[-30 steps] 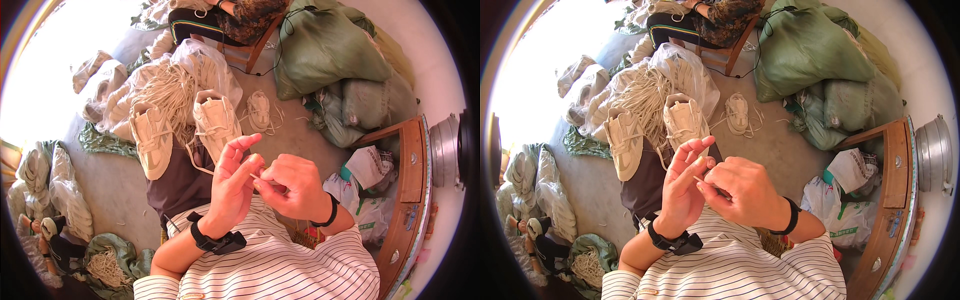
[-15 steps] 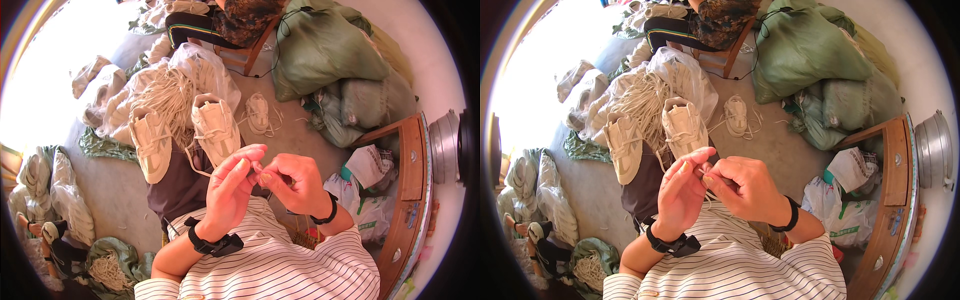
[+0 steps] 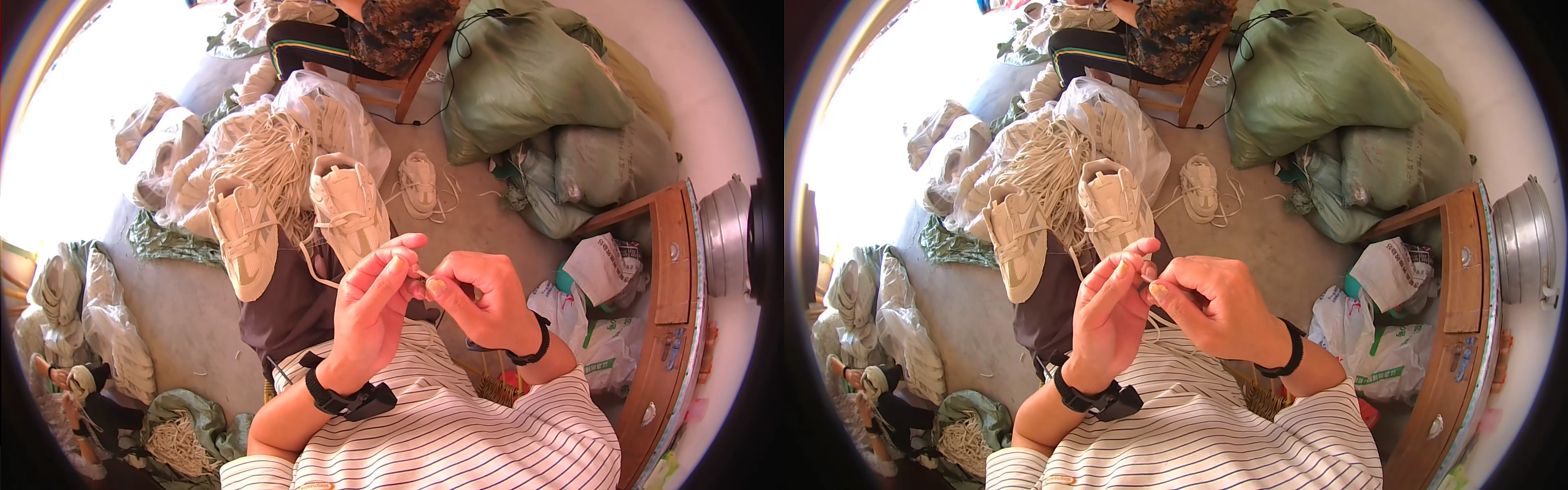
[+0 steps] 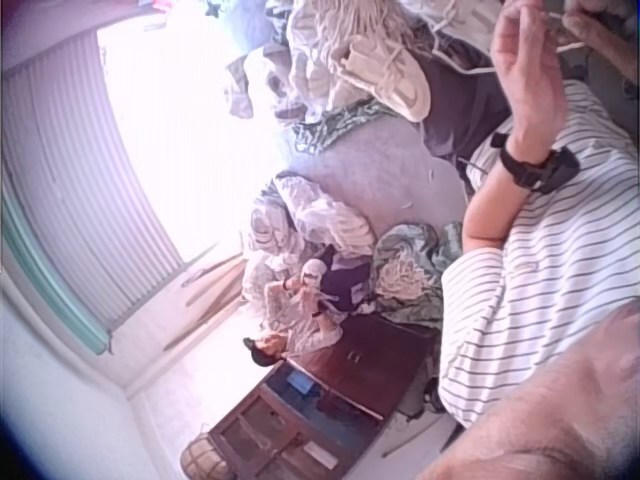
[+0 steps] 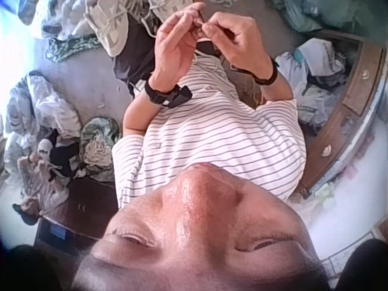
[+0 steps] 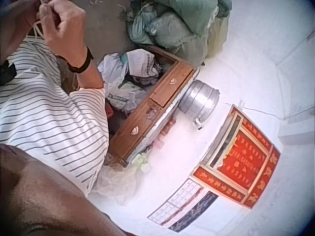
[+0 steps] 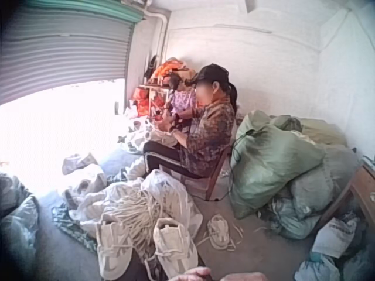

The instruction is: Lacing a pair of white sneakers in a workshop environment.

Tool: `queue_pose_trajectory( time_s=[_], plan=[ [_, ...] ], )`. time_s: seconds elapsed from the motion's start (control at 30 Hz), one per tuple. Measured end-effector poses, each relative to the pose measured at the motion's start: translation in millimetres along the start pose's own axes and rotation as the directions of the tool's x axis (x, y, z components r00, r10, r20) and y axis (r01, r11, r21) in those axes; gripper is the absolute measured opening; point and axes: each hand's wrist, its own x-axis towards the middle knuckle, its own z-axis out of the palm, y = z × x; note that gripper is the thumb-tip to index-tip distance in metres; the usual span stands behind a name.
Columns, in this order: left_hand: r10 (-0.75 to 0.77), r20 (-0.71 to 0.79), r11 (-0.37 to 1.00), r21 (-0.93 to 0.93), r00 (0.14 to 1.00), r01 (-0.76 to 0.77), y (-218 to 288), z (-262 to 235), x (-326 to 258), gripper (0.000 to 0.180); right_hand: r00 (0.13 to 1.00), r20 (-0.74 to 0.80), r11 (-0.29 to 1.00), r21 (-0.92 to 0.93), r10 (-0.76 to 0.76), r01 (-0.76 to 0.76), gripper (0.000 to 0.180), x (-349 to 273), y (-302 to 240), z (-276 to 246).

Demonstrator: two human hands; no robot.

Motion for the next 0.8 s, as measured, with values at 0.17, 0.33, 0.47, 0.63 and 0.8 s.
queue_pose_trajectory(
  time_s=[0.17,0.33,0.47,0.63,0.8],
  plan=[
    [-0.023,-0.06,0.999,0.026,0.998,0.025,-2,2,1,0.021,1.0,-0.013,0.992,0.125,0.024,-0.022,0.02,-4,5,-2],
    [-0.045,-0.116,0.999,0.022,0.992,0.047,-5,4,4,0.023,0.997,0.011,0.989,0.125,0.079,-0.08,0.023,-7,11,-10],
    [-0.043,-0.125,0.999,0.018,0.991,0.046,-10,5,7,0.024,0.996,-0.001,0.987,0.137,0.085,-0.085,0.023,-10,17,-13],
    [-0.06,-0.154,0.998,0.004,0.986,0.062,-14,9,13,0.024,0.993,-0.022,0.973,0.205,0.112,-0.105,0.023,-13,28,-17],
    [-0.103,-0.168,0.98,0.151,0.98,0.129,-22,2,23,0.026,0.974,0.147,0.946,0.252,0.172,-0.205,0.023,-16,25,-26]
  ],
)
